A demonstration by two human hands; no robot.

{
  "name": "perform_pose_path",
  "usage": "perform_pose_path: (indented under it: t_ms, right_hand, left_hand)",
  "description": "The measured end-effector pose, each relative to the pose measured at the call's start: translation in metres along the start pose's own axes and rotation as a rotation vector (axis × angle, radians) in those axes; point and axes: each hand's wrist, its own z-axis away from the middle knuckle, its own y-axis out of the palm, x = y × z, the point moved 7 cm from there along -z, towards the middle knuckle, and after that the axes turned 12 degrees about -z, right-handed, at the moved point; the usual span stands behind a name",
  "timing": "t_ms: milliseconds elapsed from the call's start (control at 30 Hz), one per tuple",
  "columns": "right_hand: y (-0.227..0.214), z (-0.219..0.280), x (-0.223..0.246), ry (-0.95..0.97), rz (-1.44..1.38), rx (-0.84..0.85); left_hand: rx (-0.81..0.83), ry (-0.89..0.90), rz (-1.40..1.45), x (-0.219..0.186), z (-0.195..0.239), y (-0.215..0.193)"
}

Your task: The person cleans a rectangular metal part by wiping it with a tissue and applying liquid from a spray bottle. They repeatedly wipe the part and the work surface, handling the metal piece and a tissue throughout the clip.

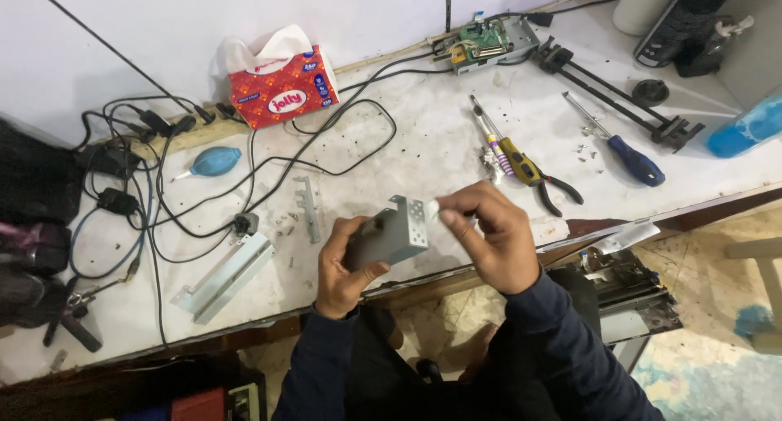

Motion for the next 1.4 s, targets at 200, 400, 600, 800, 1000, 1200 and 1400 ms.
perform_pose_path:
  t_ms: [200, 400, 600, 800, 1000, 1200, 1400]
  right_hand:
    - [0.006, -0.008, -0.025, -0.055, 0.256, 0.004]
    - [-0.019, 0.003, -0.037, 0.108, 0.292, -0.153]
    - [0.013, 0.011, -0.048, 0.034, 0.564, 0.017]
    - [0.028, 0.013, -0.083, -0.048, 0.864, 0.110]
    - [0.073, 0.040, -0.066, -0.091, 0.835, 0.193]
    - [0.093, 0.029, -0.075, -0.212, 0.922, 0.166]
    - [0.093, 0.038, -0.100, -0.227, 0.924, 0.169]
  left_hand:
    - [0.022, 0.013, -0.078, 0.005, 0.002, 0.006]
    - [-0.051, -0.023, -0.477, -0.021, -0.009, 0.014]
    - [-0.051, -0.001, -0.600, -0.023, -0.014, 0.024]
    - [-0.062, -0.037, -0.529, -0.002, -0.007, 0.017]
    - [-0.050, -0.026, -0.559, -0.002, -0.006, 0.022]
    - [-0.057, 0.066, -0.606, -0.002, -0.004, 0.024]
    - [-0.129, 0.094, -0.606, 0.008, 0.000, 0.027]
